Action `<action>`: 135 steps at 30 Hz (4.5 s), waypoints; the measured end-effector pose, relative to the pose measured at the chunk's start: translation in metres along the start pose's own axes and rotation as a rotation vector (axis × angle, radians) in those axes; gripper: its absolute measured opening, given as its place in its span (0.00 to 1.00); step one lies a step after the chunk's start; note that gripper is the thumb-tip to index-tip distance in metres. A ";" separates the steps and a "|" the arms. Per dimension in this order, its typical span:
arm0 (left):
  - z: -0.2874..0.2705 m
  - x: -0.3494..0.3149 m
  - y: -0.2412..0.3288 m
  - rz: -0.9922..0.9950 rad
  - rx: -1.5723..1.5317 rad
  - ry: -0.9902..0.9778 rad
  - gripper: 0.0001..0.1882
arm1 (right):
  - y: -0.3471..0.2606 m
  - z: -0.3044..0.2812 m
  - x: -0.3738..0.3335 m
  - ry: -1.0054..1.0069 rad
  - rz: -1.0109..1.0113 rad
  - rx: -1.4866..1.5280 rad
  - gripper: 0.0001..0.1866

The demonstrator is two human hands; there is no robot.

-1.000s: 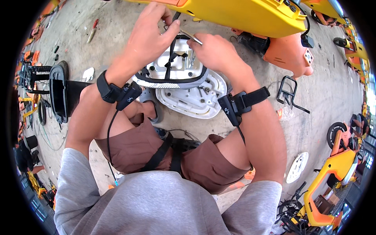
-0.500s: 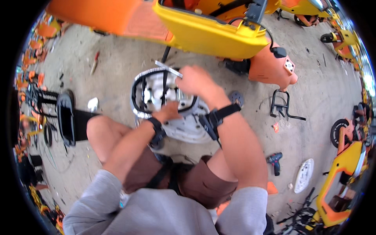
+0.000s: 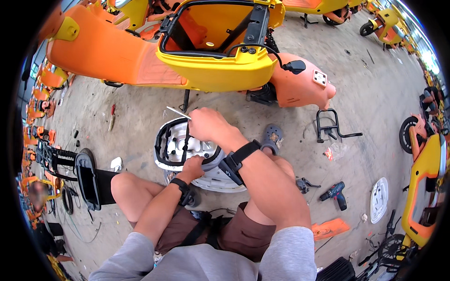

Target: The person attaches components to a white plastic assembly, using a tool to tighten metal pins and handling small fasteners with their fingers.

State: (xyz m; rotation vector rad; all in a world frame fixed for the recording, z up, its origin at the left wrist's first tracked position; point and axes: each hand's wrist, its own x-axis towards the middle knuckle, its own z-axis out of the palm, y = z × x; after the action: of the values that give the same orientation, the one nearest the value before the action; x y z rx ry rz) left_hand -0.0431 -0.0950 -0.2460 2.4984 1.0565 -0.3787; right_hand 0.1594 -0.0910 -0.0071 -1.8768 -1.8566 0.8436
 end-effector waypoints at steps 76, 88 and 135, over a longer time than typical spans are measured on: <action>-0.213 -0.095 0.066 0.280 -1.032 -0.240 0.53 | 0.006 0.075 -0.057 0.433 0.251 0.779 0.29; -0.215 -0.095 0.067 0.284 -0.560 0.050 0.43 | 0.016 0.073 -0.047 0.526 0.230 0.699 0.17; -0.234 -0.099 0.058 0.286 -0.307 0.210 0.14 | -0.010 -0.005 -0.024 0.025 -0.354 -0.293 0.15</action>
State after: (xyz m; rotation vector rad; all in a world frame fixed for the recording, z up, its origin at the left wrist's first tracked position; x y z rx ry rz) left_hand -0.0464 -0.0855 0.0143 2.3940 0.7454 0.1240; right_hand 0.1564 -0.1137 0.0068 -1.6237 -2.3047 0.4473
